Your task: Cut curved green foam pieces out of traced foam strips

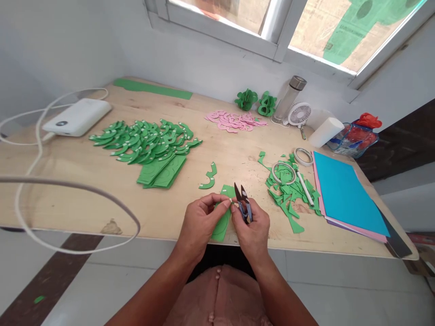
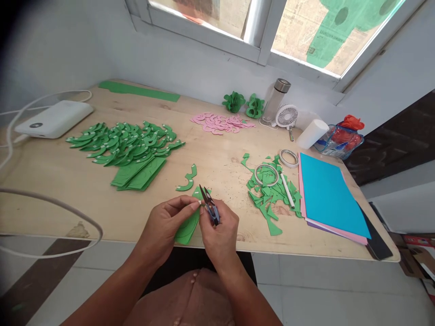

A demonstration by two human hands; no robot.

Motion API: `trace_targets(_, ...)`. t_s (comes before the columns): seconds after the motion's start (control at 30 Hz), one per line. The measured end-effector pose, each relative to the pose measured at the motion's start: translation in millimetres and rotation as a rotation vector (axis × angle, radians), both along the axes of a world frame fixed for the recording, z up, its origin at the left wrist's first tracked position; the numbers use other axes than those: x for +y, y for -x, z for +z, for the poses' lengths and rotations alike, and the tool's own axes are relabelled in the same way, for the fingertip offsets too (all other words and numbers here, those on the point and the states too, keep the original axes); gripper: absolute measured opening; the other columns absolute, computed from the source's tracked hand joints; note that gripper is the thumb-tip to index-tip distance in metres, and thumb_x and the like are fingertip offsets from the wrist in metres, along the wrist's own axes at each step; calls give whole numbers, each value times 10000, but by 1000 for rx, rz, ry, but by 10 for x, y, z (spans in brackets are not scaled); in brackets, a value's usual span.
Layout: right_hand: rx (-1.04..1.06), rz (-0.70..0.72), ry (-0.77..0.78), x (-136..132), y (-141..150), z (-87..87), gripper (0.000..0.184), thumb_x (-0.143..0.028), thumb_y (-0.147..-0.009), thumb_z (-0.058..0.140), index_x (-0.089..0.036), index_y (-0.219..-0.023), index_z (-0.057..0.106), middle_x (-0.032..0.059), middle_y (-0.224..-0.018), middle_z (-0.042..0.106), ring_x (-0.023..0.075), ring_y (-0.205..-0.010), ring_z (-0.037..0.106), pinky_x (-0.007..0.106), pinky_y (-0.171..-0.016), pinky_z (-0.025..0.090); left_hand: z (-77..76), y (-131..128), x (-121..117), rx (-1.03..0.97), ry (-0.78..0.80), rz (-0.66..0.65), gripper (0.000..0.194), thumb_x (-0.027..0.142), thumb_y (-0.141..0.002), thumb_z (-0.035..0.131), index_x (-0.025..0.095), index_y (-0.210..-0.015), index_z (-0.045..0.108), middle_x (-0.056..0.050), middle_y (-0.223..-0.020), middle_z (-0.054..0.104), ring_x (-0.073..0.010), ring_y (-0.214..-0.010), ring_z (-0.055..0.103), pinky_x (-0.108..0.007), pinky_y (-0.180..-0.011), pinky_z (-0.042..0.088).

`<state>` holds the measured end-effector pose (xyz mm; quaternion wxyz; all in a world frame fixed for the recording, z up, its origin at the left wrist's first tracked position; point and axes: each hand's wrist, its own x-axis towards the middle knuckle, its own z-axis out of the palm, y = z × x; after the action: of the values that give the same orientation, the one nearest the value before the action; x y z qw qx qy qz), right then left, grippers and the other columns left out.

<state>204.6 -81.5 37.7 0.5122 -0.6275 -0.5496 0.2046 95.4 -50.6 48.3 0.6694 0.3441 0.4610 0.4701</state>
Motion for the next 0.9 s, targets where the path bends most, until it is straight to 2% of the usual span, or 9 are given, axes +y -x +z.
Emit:
trace_targets(0.33, -148, -33, -83, -3, -25, -21, 122, -253, -857, 582, -166, -868, 667, -13, -614, 611, 122, -507, 505, 232, -505, 408, -13, -18, 16, 20, 33, 12, 213, 308, -608, 792, 152, -723, 705, -4, -724, 696, -144, -731, 587, -231, -710, 444)
trace_targets(0.9, -306, -15, -216, 19, -38, -45, 135, -196, -893, 545, -158, -837, 662, 32, -655, 661, 146, -553, 571, 256, -543, 432, 20, -39, 4, 52, -6, -37, 150, 299, -659, 749, 160, -708, 720, -23, -744, 716, -161, -746, 606, -255, -742, 465)
